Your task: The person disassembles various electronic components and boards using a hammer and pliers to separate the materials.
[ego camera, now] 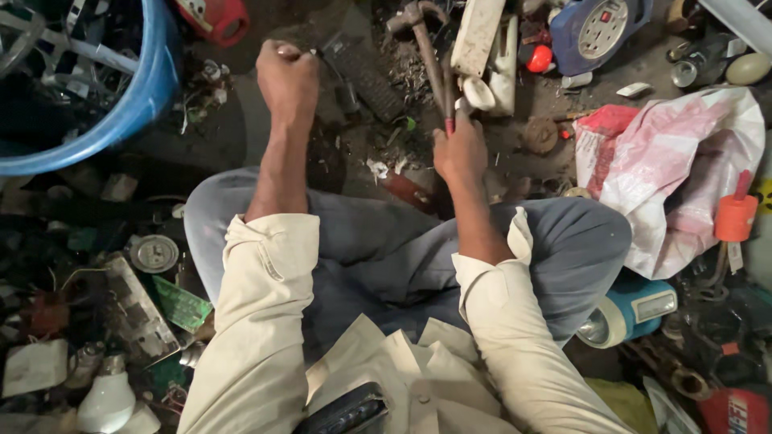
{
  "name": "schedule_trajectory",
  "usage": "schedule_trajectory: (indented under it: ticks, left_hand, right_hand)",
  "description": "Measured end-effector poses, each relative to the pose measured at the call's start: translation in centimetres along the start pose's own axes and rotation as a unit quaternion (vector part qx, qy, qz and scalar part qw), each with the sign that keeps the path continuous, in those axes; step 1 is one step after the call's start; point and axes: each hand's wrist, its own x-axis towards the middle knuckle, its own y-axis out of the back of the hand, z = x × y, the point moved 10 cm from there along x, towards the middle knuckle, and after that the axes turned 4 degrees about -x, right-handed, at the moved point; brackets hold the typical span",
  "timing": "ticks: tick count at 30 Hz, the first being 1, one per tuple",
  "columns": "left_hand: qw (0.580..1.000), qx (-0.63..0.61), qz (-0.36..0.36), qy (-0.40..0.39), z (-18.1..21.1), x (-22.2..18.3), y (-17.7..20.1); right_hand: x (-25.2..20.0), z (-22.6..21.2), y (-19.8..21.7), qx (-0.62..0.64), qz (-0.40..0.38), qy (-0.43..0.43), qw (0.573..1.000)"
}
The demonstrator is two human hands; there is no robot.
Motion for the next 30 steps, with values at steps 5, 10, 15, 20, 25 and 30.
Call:
schedule_trajectory:
  ticks: [5, 10, 15, 20, 25, 30]
  left_hand:
    - [0.875, 0.39, -0.27, -0.098, -3.3, -4.3, -6.6]
    - [0.9, 0.339, -0.244, -0.128, -1.1, -6.6, -7.6]
    - [0.897, 0.251, -0.348, -0.108, 6.7, -9.6, -6.6]
    - [0.899, 0.167, -0.389, -0.114, 10.1, -12.6, -6.9]
    - [0.926, -0.064, -0.318, 0.193, 6.3, -10.3, -6.6]
    - [0.912, -0.323, -0.11, 0.229, 3.4, -5.3, -4.6]
  right_hand:
    - [-1.3, -2.9, 1.4, -0.073, 0.156, 0.099, 0.98]
    - [-0.4, -2.5, -2.8, 0.191, -0.02, 0.079, 0.978]
    - [-0.6, -2.4, -6.5, 0.5, -0.16, -0.022, 0.851]
    - [-1.0, -5.1, -4.0, 0.514, -0.156, 0.128, 0.834]
    - [-2.7, -6.9, 0.3, 0.359, -0.026, 0.239, 0.902]
    - [-2.4, -4.6, -3.5, 0.44, -0.088, 0.057, 0.892]
